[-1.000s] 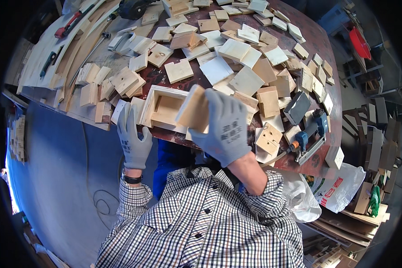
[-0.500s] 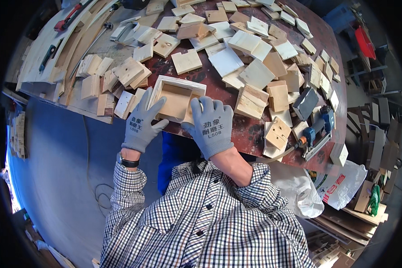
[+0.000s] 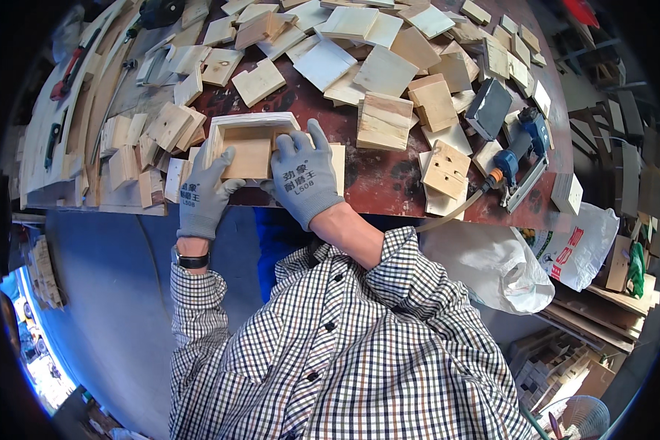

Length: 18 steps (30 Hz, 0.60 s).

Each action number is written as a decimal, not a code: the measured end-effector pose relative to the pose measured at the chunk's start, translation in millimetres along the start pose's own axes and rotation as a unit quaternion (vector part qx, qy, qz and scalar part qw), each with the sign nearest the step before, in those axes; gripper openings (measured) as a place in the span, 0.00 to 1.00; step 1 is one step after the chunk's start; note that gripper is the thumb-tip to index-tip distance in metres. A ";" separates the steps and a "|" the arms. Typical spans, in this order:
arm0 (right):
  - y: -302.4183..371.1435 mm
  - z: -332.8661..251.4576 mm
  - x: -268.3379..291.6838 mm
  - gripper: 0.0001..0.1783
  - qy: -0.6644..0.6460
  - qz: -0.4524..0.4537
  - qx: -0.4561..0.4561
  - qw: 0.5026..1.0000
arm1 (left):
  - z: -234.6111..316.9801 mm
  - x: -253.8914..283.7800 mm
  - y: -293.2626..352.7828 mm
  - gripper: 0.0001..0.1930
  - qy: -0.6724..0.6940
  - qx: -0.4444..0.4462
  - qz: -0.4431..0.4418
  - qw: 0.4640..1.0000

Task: The person assembles small wooden boxes by hand, fitting pre-cut pieces together and securing them with a nail gun. They repeatedly pick up components, align them, and fasten joints, then place finished boxes aside.

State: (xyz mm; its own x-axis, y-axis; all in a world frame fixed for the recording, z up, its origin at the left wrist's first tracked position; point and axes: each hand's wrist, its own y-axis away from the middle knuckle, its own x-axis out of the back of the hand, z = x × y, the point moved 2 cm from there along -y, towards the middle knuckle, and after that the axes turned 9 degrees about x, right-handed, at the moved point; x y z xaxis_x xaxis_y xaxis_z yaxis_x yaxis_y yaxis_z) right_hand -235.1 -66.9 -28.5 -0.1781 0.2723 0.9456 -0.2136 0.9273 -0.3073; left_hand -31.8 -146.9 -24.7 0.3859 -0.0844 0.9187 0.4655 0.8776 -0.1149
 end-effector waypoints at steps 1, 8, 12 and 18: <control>-0.2 1.1 -1.5 0.26 -0.007 0.005 -0.006 1.000 | 1.2 -0.4 -0.5 0.34 -0.005 -0.005 0.006 1.000; -2.6 -1.3 -4.7 0.24 0.009 -0.011 0.001 1.000 | 13.0 12.3 -0.7 0.33 0.009 0.001 -0.013 1.000; 2.8 -2.4 11.3 0.31 -0.042 0.000 -0.023 0.999 | 6.0 6.2 0.9 0.35 0.014 0.002 0.000 1.000; 55.1 28.4 42.1 0.64 -0.151 0.149 -0.087 0.973 | 8.0 3.8 -0.4 0.35 -0.025 -0.027 0.033 0.999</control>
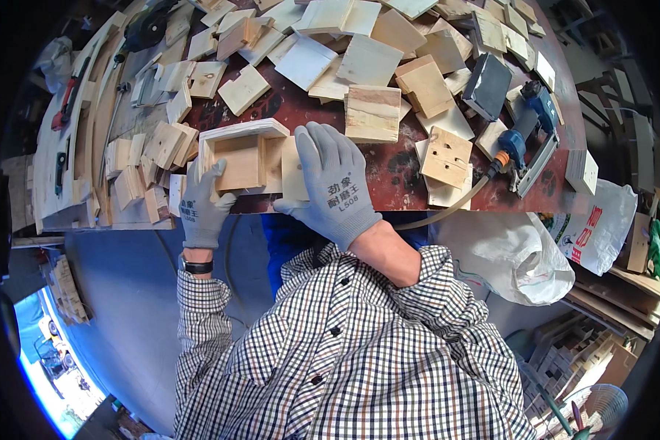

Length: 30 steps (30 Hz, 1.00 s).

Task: The person assembles small wooden boxes by hand, fitting pre-cut pieces together and securing them with a nail gun. They repeatedly pick up components, align them, and fasten joints, then place finished boxes aside.

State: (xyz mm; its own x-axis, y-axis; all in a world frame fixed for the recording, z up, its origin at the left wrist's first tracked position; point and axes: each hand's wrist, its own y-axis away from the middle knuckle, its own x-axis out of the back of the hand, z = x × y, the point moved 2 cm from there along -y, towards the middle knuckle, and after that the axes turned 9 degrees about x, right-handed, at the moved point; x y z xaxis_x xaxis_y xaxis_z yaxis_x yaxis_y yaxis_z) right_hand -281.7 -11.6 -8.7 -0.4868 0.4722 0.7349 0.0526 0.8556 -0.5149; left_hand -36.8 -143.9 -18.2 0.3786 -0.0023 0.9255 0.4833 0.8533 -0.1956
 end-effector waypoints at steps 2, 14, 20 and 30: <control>5.4 9.5 7.5 0.70 0.008 -0.072 0.004 0.997 | -0.5 -1.2 1.6 0.36 0.015 0.011 -0.002 1.000; -27.1 16.7 -9.3 0.59 0.186 -0.334 0.099 0.919 | -7.1 -4.0 1.3 0.36 0.037 0.005 0.011 0.999; -36.6 20.8 -11.5 0.60 0.174 -0.354 0.110 0.912 | -6.4 -4.7 3.2 0.38 0.040 0.046 -0.021 0.998; -39.7 31.7 16.0 0.67 -0.221 -0.199 -0.010 0.955 | 1.0 -4.2 9.2 0.36 0.071 0.085 -0.010 0.994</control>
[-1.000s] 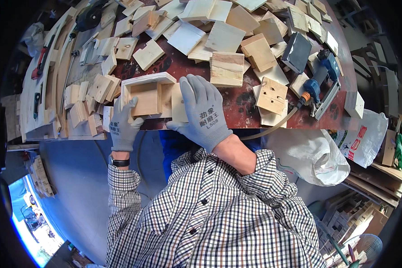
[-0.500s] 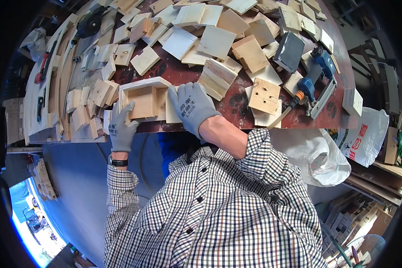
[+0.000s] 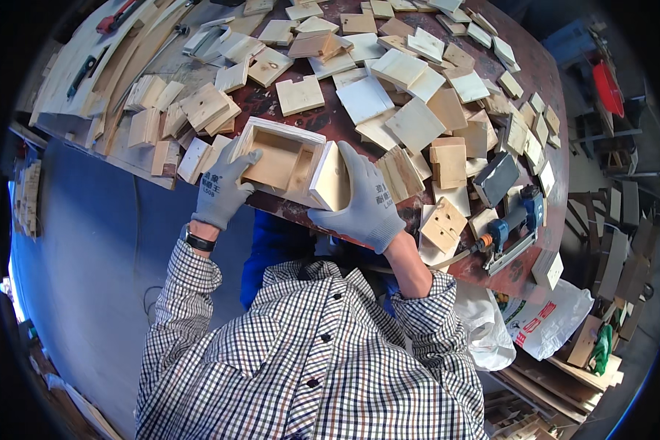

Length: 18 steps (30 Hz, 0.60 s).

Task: The person assembles small wooden boxes by hand, fitting pre-cut pieces together and securing them with a nail gun. They repeatedly pick up components, align them, and fasten joints, then place finished boxes aside.

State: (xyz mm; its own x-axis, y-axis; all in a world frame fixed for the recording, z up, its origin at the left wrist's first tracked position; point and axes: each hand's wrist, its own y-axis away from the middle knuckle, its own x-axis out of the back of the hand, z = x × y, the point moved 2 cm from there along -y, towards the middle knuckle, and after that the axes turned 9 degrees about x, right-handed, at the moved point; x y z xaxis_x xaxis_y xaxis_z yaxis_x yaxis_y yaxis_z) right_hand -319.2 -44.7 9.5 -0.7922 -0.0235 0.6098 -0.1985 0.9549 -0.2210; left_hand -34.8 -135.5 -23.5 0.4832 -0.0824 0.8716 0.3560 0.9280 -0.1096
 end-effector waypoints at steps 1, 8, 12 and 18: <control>-0.9 -0.4 2.6 0.67 -0.007 0.010 0.004 1.000 | -0.9 -1.7 2.2 0.36 0.006 0.008 -0.002 1.000; -13.8 -20.7 5.3 0.65 0.245 0.013 0.080 0.966 | 34.0 -13.2 25.2 0.51 -0.009 -0.004 0.012 1.000; -28.2 -40.2 -21.4 0.60 0.336 0.025 0.165 0.927 | 31.1 -16.2 31.6 0.54 0.084 0.026 0.050 0.995; -54.2 -62.3 -45.5 0.60 0.342 -0.036 0.115 0.932 | 21.1 -6.7 25.3 0.58 0.077 -0.009 -0.013 0.997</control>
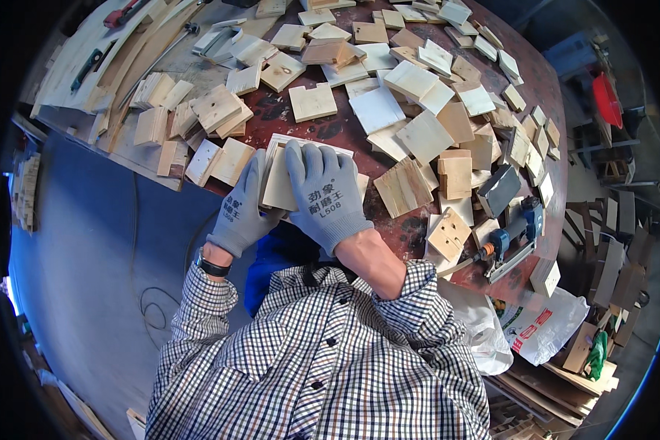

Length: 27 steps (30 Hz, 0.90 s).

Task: The person assembles small wooden boxes by hand, fitting pre-cut pieces together and securing them with a nail gun. They repeatedly pick up components, align them, and fasten joints, then place finished boxes aside.

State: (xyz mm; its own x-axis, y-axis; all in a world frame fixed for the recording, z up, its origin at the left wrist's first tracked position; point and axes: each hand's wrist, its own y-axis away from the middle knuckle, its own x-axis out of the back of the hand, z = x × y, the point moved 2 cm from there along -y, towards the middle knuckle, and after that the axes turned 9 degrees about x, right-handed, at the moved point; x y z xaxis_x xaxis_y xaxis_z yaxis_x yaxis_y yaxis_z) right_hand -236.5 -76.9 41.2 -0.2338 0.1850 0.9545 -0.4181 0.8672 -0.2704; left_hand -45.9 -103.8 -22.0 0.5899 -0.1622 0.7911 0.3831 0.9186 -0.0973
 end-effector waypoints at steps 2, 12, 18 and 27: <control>-0.8 1.9 -14.4 0.61 0.039 0.000 0.006 0.999 | 0.5 1.4 2.5 0.58 0.016 0.011 -0.001 1.000; 68.5 13.8 -30.7 0.46 -0.182 0.116 -0.173 0.961 | 7.1 2.1 0.8 0.39 -0.159 -0.107 0.007 0.981; 62.5 6.2 -37.4 0.34 -0.228 0.108 -0.197 0.947 | 2.7 0.1 -1.7 0.37 -0.127 -0.119 0.020 0.985; 58.7 -11.8 -51.2 0.47 -0.222 0.128 -0.282 0.925 | 9.3 -4.5 -3.4 0.52 -0.084 -0.064 0.006 0.994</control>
State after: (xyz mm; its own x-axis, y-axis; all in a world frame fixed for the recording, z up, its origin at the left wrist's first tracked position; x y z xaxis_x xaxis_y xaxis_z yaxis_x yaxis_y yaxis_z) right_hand -238.7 -30.0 -22.1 -0.6506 0.3189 0.6893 0.1967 0.9474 -0.2526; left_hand -56.4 -102.8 -19.6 0.4724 -0.0800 0.8777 0.4714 0.8644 -0.1749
